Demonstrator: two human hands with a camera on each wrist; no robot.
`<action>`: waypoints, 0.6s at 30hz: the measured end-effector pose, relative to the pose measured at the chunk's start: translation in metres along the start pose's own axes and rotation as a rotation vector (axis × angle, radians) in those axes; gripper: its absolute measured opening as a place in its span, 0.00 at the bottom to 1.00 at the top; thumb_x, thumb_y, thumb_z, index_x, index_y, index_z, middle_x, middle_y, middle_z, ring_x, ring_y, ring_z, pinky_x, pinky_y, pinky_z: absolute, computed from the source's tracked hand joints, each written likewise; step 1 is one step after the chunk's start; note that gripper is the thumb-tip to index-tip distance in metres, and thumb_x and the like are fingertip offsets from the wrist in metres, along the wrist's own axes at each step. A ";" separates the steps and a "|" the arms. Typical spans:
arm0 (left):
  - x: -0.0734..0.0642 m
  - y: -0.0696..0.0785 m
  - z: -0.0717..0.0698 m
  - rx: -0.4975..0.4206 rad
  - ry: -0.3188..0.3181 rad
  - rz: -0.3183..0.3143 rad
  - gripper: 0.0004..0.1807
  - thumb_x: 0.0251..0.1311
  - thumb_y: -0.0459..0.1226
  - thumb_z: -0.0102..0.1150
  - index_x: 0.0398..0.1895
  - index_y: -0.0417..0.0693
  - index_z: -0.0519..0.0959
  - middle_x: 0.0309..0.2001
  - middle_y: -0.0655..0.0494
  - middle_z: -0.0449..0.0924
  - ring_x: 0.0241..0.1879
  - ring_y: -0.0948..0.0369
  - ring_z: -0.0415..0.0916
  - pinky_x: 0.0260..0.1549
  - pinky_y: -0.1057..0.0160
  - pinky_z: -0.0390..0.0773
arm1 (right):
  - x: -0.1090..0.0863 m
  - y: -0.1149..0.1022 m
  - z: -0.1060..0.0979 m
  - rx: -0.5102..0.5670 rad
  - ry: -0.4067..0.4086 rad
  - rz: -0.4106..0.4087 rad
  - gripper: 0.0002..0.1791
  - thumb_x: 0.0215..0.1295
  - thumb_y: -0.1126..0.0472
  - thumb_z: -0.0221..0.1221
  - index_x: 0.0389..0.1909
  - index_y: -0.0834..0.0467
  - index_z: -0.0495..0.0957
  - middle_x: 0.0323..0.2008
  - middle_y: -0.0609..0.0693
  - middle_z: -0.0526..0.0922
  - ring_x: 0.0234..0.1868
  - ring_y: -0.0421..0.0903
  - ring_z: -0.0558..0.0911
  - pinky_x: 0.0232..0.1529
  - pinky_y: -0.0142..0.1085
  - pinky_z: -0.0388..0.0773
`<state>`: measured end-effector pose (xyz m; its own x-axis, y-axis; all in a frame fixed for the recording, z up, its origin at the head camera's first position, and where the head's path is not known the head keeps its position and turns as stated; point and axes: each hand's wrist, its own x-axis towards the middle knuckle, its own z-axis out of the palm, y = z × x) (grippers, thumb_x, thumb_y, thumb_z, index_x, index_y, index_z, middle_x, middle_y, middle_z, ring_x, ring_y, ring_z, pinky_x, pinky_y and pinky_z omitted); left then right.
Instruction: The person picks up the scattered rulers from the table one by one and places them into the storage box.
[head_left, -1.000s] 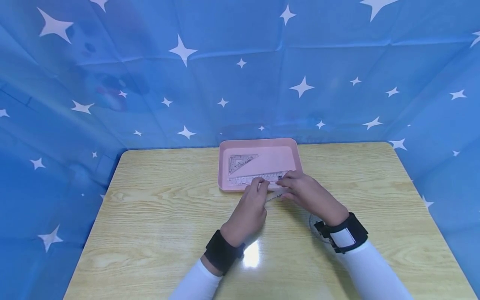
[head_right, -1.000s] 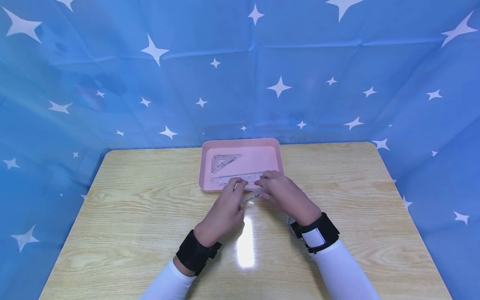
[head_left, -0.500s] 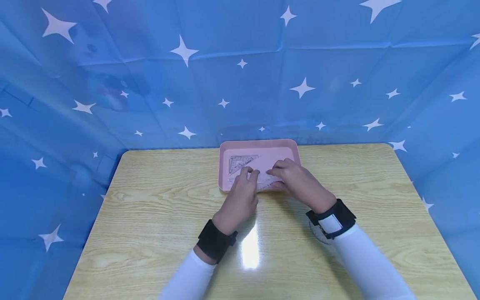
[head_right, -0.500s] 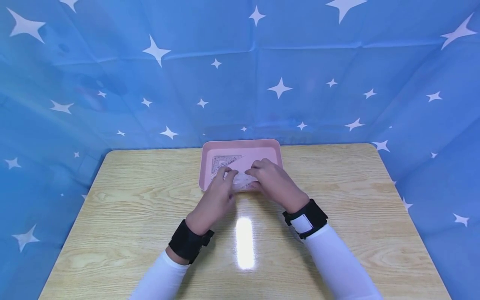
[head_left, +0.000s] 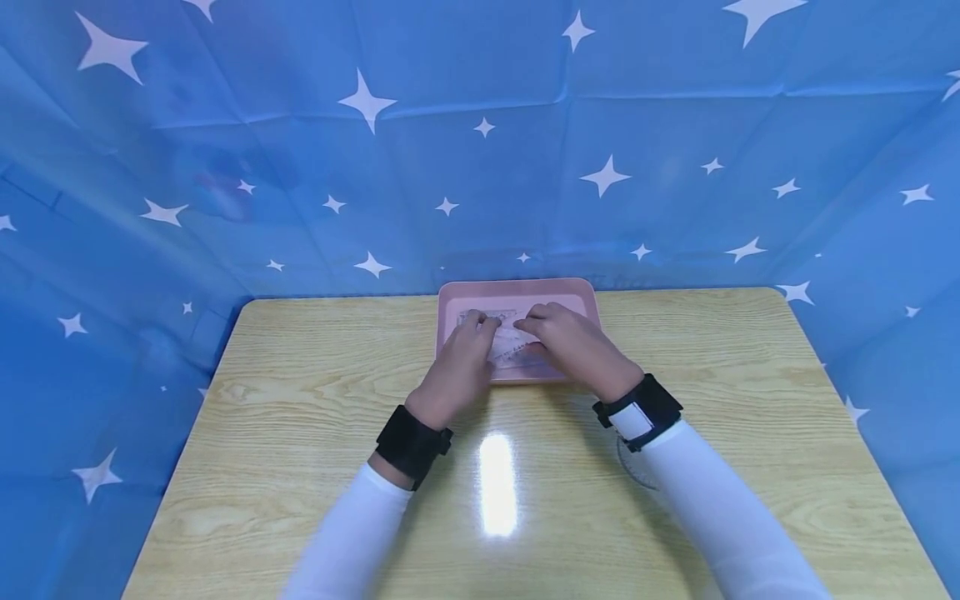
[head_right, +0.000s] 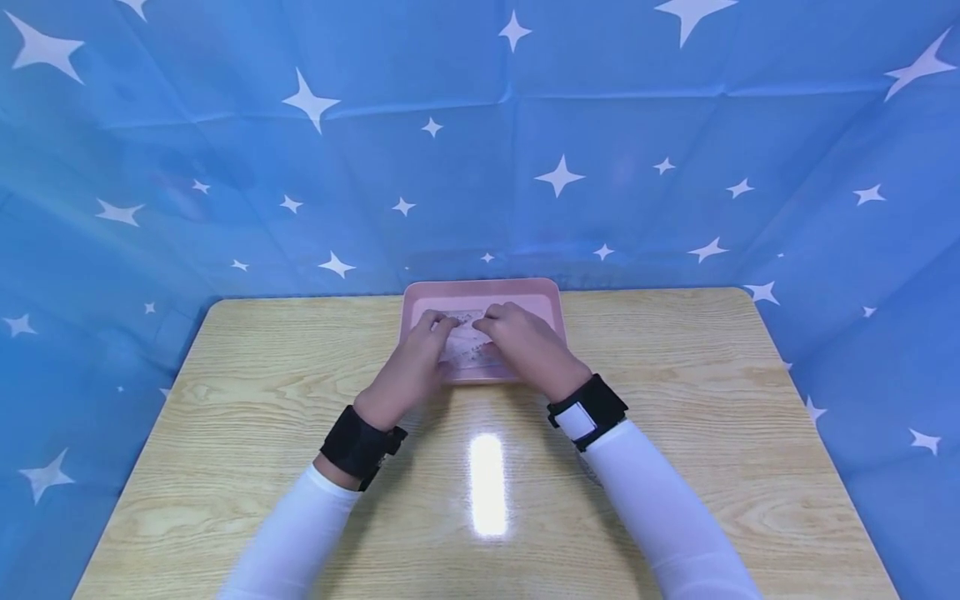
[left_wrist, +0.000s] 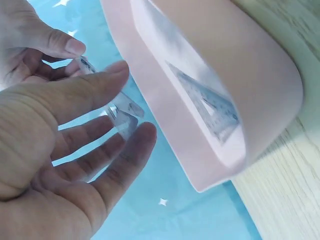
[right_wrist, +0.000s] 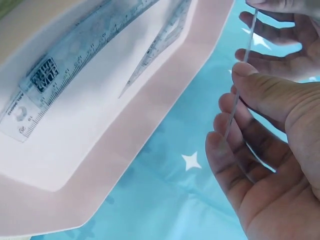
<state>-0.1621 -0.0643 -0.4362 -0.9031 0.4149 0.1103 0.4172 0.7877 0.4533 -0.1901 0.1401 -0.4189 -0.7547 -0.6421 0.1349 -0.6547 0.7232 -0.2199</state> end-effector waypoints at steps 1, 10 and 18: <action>0.001 -0.002 -0.001 0.003 -0.012 0.001 0.28 0.61 0.21 0.59 0.67 0.34 0.72 0.59 0.38 0.72 0.50 0.47 0.78 0.53 0.52 0.81 | 0.002 0.000 0.001 -0.010 -0.007 0.001 0.18 0.63 0.63 0.71 0.54 0.58 0.86 0.45 0.54 0.87 0.50 0.49 0.86 0.53 0.41 0.84; 0.018 -0.019 -0.009 0.021 -0.084 0.000 0.26 0.61 0.21 0.60 0.64 0.32 0.73 0.56 0.37 0.73 0.48 0.48 0.78 0.50 0.54 0.82 | 0.024 0.004 0.007 -0.021 -0.052 0.034 0.17 0.65 0.63 0.70 0.55 0.58 0.85 0.46 0.55 0.85 0.49 0.49 0.85 0.52 0.40 0.84; 0.030 -0.034 -0.009 0.039 -0.069 -0.021 0.24 0.61 0.28 0.69 0.60 0.32 0.76 0.57 0.38 0.76 0.57 0.47 0.77 0.58 0.54 0.80 | 0.041 0.009 0.010 -0.018 -0.091 0.024 0.17 0.65 0.65 0.69 0.55 0.59 0.85 0.51 0.57 0.83 0.54 0.52 0.83 0.53 0.41 0.83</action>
<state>-0.2042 -0.0824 -0.4406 -0.9031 0.4276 0.0389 0.4031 0.8131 0.4199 -0.2262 0.1182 -0.4246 -0.7638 -0.6442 0.0410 -0.6375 0.7429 -0.2041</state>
